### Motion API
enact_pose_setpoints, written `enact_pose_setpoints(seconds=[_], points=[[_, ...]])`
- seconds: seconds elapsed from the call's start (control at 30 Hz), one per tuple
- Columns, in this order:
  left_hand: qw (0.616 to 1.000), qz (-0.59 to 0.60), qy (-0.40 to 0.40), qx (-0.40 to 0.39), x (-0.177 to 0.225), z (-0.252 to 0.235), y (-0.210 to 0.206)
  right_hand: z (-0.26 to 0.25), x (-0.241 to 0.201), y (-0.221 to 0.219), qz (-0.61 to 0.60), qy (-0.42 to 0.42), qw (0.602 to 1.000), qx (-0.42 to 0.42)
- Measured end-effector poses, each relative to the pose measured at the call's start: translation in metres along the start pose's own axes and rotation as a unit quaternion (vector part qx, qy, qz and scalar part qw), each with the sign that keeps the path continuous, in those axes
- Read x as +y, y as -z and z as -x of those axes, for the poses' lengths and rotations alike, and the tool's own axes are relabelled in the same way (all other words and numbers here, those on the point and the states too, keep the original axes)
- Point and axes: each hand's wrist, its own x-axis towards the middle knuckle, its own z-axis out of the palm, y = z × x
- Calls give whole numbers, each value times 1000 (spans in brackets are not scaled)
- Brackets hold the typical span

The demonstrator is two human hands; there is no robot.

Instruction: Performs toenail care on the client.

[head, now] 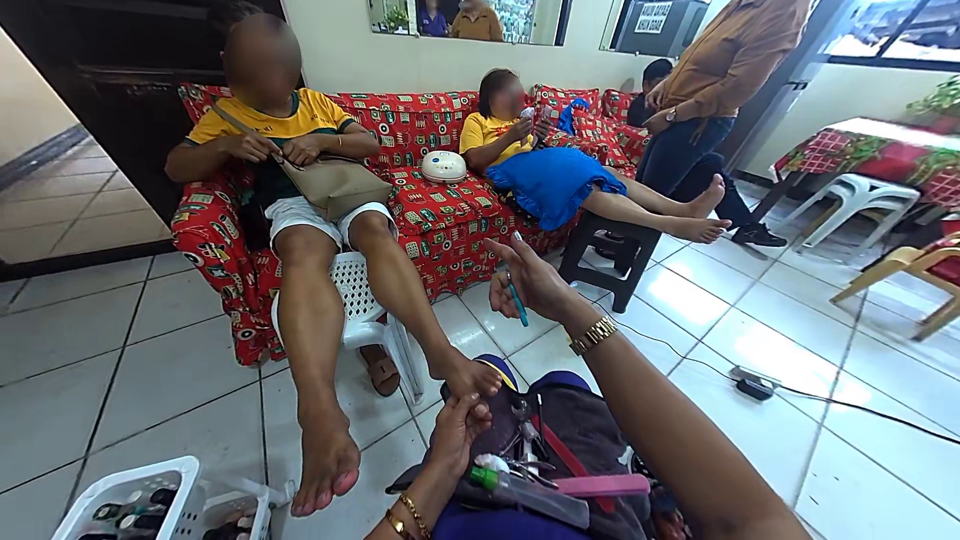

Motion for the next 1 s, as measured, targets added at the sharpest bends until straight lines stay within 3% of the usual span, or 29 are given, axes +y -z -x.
enact_pose_setpoints(seconds=[0.43, 1.0], points=[[1000, -15, -18, -5, -6, -4, 2, 1, 6, 4, 3, -8, 999, 37], [1000, -11, -20, -5, -4, -3, 1, 5, 4, 4, 8, -29, 999, 21]])
